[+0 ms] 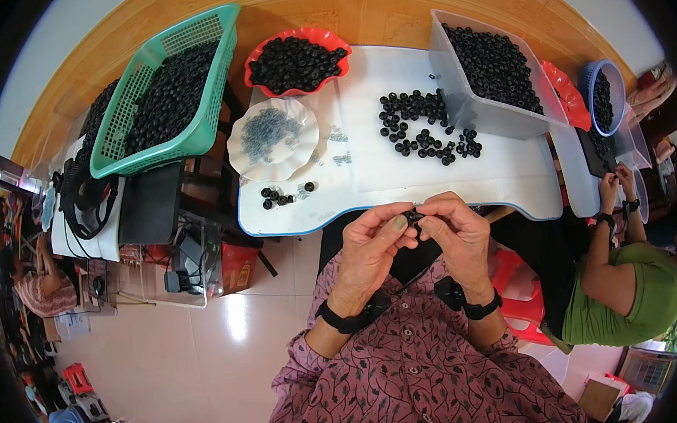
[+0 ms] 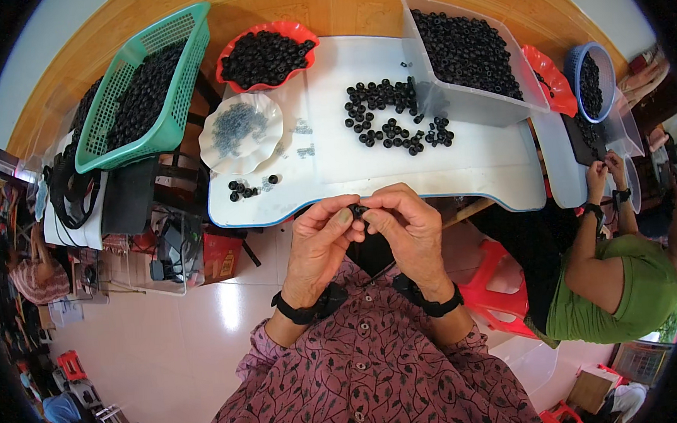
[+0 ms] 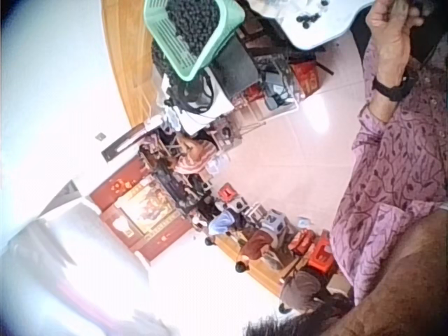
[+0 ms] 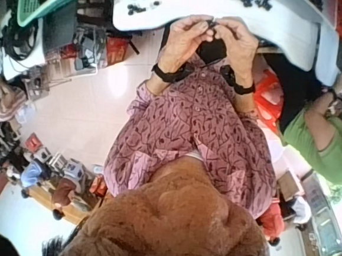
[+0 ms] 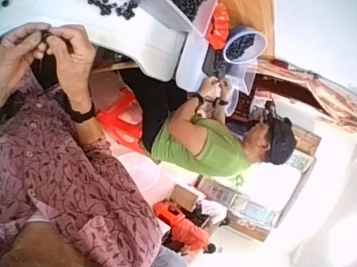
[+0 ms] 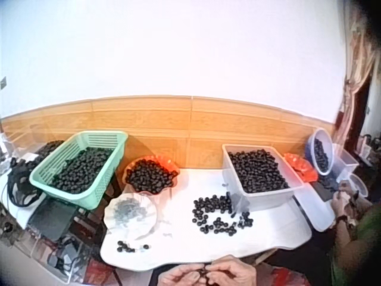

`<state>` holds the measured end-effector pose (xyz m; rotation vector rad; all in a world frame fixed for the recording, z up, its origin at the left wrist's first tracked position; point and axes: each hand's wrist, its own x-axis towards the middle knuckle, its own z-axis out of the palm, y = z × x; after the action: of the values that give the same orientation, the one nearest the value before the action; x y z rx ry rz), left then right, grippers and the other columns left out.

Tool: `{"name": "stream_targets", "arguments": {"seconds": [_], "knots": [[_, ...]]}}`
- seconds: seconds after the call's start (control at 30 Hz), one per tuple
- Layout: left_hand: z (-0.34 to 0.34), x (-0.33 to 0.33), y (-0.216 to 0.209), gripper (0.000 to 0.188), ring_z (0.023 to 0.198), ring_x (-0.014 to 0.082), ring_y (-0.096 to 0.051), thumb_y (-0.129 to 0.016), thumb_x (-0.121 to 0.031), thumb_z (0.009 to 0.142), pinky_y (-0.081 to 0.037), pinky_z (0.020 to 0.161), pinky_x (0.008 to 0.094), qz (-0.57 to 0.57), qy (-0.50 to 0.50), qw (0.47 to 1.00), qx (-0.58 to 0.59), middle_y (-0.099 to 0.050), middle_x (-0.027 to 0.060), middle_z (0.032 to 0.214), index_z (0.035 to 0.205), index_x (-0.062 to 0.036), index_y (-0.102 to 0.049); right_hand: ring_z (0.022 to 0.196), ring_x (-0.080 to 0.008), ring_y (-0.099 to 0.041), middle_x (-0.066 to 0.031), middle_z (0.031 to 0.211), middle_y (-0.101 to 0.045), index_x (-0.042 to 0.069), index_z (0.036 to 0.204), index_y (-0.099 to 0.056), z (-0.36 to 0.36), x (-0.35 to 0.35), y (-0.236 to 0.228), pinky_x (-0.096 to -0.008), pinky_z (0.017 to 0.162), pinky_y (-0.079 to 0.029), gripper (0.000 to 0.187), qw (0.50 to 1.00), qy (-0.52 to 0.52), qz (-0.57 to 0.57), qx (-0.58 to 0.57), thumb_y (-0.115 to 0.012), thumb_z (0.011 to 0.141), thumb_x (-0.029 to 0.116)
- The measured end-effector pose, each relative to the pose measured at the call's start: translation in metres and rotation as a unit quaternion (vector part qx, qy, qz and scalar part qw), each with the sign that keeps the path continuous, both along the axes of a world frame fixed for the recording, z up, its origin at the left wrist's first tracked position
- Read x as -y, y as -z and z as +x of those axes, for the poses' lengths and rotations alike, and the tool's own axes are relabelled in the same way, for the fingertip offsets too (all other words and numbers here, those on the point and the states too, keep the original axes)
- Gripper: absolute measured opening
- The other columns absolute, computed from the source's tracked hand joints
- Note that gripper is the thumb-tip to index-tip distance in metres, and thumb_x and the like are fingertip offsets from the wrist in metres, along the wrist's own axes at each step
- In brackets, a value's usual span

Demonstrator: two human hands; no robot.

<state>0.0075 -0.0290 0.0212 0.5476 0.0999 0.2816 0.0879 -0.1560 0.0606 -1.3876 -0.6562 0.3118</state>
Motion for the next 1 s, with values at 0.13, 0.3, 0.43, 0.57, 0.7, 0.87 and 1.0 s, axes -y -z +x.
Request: {"name": "stream_targets", "arguments": {"seconds": [0.13,0.3,0.43,0.57,0.7,0.87,1.0], "knots": [[-0.0012,0.0009,0.0004,0.024,0.081,0.0148,-0.065,-0.057,-0.003,0.095,-0.057,0.073,0.0265,0.0,0.0,1.0,-0.002,-0.066,0.0104,0.094,0.117,0.0043,-0.061,0.076,-0.0092,-0.06,-0.0074,0.098,-0.06,-0.004,0.1,-0.064,-0.0022,0.0,0.0002,-0.0207,0.067,-0.051,0.012,1.0,-0.004,0.003,-0.009,-0.061,0.089,-0.005],[-0.0023,0.001,-0.0006,0.024,0.081,0.0147,-0.065,-0.056,-0.003,0.095,-0.057,0.073,0.0263,-0.005,0.001,1.0,0.001,-0.066,0.0103,0.093,0.117,0.0042,-0.061,0.076,-0.0086,-0.059,-0.0066,0.098,-0.06,-0.004,0.101,-0.064,-0.0044,0.0004,-0.0011,-0.0204,0.068,-0.051,0.013,1.0,0.009,-0.01,0.002,-0.061,0.089,-0.005],[-0.0026,0.0006,0.0012,0.024,0.082,0.0145,-0.064,-0.055,-0.004,0.096,-0.057,0.072,0.0259,-0.023,0.013,1.0,0.012,-0.066,0.0104,0.093,0.117,0.0042,-0.061,0.076,-0.0082,-0.059,-0.0063,0.098,-0.06,-0.004,0.101,-0.064,-0.0052,0.001,-0.0018,-0.0203,0.068,-0.05,0.013,1.0,0.01,-0.014,0.002,-0.061,0.089,-0.006],[-0.004,-0.0002,0.0002,0.024,0.081,0.0145,-0.064,-0.055,-0.004,0.096,-0.057,0.072,0.0257,-0.029,0.016,0.999,0.02,-0.066,0.0105,0.093,0.117,0.0042,-0.061,0.076,-0.0082,-0.059,-0.0063,0.097,-0.06,-0.004,0.101,-0.064,-0.0059,0.0007,-0.002,-0.0202,0.068,-0.05,0.013,1.0,0.007,-0.016,0.005,-0.061,0.089,-0.006],[-0.0053,-0.0006,0.0008,0.024,0.081,0.0143,-0.064,-0.055,-0.004,0.096,-0.057,0.072,0.0255,-0.03,0.013,0.999,0.021,-0.066,0.0104,0.093,0.117,0.0045,-0.061,0.075,-0.0083,-0.059,-0.0066,0.098,-0.06,-0.004,0.102,-0.064,-0.0062,0.0007,-0.0028,-0.0201,0.067,-0.05,0.013,1.0,0.002,-0.019,0.013,-0.061,0.089,-0.006],[-0.0076,-0.0015,0.0015,0.024,0.081,0.0139,-0.065,-0.057,-0.003,0.095,-0.057,0.072,0.025,-0.011,-0.001,1.0,0.026,-0.067,0.0106,0.096,0.117,0.0047,-0.061,0.075,-0.0083,-0.059,-0.007,0.098,-0.06,-0.004,0.101,-0.065,-0.0079,-0.0008,-0.007,-0.02,0.067,-0.05,0.014,0.999,-0.003,-0.032,0.032,-0.061,0.089,-0.007],[-0.0087,-0.0024,0.0015,0.024,0.081,0.0135,-0.066,-0.057,-0.001,0.094,-0.057,0.073,0.0246,0.009,-0.018,1.0,0.022,-0.068,0.0105,0.095,0.117,0.0045,-0.062,0.074,-0.0082,-0.058,-0.0068,0.098,-0.06,-0.004,0.101,-0.065,-0.0091,-0.0031,-0.0073,-0.0199,0.066,-0.05,0.014,0.999,-0.004,-0.029,0.033,-0.061,0.088,-0.007]]}}
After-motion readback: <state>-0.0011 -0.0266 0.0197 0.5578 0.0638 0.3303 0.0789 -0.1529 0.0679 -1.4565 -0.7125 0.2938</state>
